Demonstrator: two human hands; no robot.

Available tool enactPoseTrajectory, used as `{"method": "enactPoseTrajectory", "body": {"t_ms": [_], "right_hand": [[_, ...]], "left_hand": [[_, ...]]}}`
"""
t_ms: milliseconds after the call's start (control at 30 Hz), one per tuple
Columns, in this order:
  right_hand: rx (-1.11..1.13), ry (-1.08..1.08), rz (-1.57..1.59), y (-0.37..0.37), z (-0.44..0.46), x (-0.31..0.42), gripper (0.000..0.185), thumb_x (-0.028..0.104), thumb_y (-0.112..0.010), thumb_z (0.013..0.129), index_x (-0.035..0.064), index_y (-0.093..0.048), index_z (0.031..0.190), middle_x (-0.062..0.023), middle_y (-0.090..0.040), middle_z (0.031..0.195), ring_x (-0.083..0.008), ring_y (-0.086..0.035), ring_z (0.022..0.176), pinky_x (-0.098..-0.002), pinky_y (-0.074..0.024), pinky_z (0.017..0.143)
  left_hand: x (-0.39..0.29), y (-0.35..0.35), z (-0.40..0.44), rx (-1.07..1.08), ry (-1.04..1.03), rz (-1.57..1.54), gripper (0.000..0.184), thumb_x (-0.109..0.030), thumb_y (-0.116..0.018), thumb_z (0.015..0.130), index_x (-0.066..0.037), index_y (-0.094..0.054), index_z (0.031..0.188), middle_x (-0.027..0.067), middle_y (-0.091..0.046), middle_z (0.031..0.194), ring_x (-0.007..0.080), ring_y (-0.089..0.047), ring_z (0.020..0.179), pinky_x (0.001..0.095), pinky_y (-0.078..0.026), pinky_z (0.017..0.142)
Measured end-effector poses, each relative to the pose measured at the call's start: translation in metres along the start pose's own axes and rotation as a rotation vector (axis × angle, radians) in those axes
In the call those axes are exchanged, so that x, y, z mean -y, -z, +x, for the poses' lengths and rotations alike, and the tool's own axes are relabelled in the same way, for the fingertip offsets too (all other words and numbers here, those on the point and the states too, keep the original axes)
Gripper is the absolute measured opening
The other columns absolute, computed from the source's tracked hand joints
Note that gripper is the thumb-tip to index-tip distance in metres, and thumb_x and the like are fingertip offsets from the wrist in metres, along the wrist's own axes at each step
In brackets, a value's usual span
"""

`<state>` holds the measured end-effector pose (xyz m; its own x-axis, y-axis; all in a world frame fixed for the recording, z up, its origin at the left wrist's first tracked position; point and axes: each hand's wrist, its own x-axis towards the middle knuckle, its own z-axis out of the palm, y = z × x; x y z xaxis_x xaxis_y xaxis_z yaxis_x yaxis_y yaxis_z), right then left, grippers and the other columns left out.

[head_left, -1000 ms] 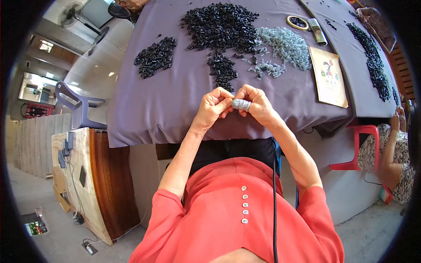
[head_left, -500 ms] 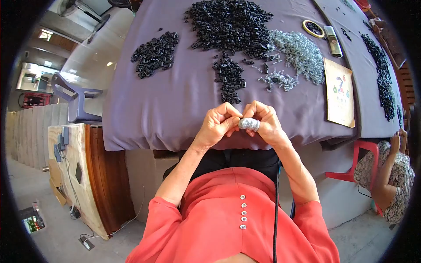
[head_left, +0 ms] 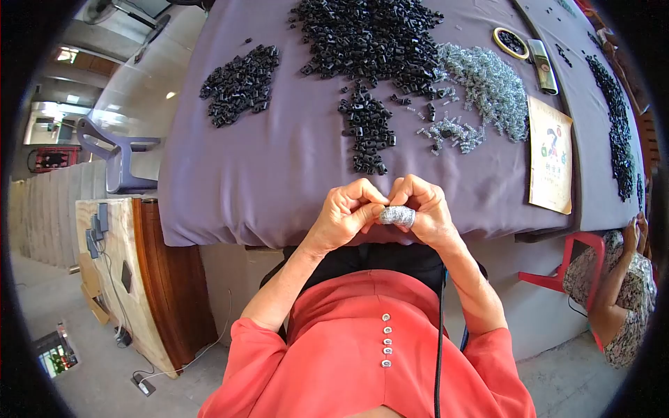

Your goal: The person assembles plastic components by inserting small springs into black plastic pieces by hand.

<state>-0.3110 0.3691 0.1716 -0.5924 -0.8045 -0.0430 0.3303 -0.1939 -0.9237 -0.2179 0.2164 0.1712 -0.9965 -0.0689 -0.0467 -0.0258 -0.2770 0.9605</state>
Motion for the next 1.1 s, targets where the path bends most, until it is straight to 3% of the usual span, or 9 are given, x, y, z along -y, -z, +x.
{"method": "enactPoseTrajectory", "body": {"t_ms": [100, 200, 433, 833, 1100], "right_hand": [[-0.024, 0.082, -0.078, -0.002, 0.002, -0.002, 0.02, 0.004, -0.072, 0.075, 0.0025, -0.052, 0.073, -0.0045, -0.053, 0.07, -0.005, -0.045, 0.051, -0.0188, -0.0334, 0.044], [-0.032, 0.081, -0.074, -0.002, 0.004, -0.001, 0.021, 0.006, -0.071, 0.077, 0.0043, -0.051, 0.074, 0.0025, -0.05, 0.067, -0.0033, -0.045, 0.053, -0.0191, -0.034, 0.045], [0.071, -0.069, 0.185, 0.006, 0.008, 0.007, 0.021, 0.009, -0.071, 0.078, 0.0045, -0.05, 0.075, 0.0002, -0.054, 0.063, -0.0041, -0.046, 0.051, -0.0186, -0.0351, 0.044], [-0.018, -0.042, -0.011, 0.006, 0.004, 0.002, 0.023, 0.011, -0.073, 0.076, 0.0048, -0.051, 0.074, 0.0031, -0.052, 0.064, -0.0017, -0.045, 0.053, -0.018, -0.0341, 0.045], [-0.101, 0.094, -0.205, -0.002, 0.0, 0.002, 0.025, 0.012, -0.072, 0.078, 0.0028, -0.049, 0.075, -0.0007, -0.055, 0.07, -0.0059, -0.052, 0.063, -0.0215, -0.0423, 0.055]], "left_hand": [[0.0, 0.0, 0.003, -0.021, -0.013, 0.009, 0.004, -0.005, -0.059, 0.087, -0.002, -0.056, 0.087, 0.0018, -0.058, 0.071, 0.0039, -0.047, 0.054, 0.0176, -0.037, 0.046], [-0.003, 0.0, 0.008, -0.012, 0.021, -0.07, 0.004, -0.006, -0.059, 0.087, -0.003, -0.057, 0.086, 0.0012, -0.057, 0.069, 0.0039, -0.047, 0.052, 0.0175, -0.036, 0.045], [-0.004, 0.002, 0.011, 0.051, 0.121, -0.236, 0.006, -0.01, -0.056, 0.09, -0.004, -0.053, 0.09, 0.0047, -0.06, 0.068, 0.0063, -0.051, 0.048, 0.0168, -0.037, 0.042], [-0.001, -0.003, 0.01, 0.044, 0.038, -0.108, 0.005, -0.009, -0.052, 0.092, -0.005, -0.051, 0.089, 0.0022, -0.057, 0.066, 0.0042, -0.048, 0.049, 0.0166, -0.035, 0.042], [-0.001, -0.005, 0.011, 0.013, -0.029, -0.026, 0.005, -0.008, -0.054, 0.091, -0.004, -0.052, 0.089, 0.0012, -0.056, 0.069, 0.0031, -0.047, 0.052, 0.0167, -0.036, 0.045]]}}
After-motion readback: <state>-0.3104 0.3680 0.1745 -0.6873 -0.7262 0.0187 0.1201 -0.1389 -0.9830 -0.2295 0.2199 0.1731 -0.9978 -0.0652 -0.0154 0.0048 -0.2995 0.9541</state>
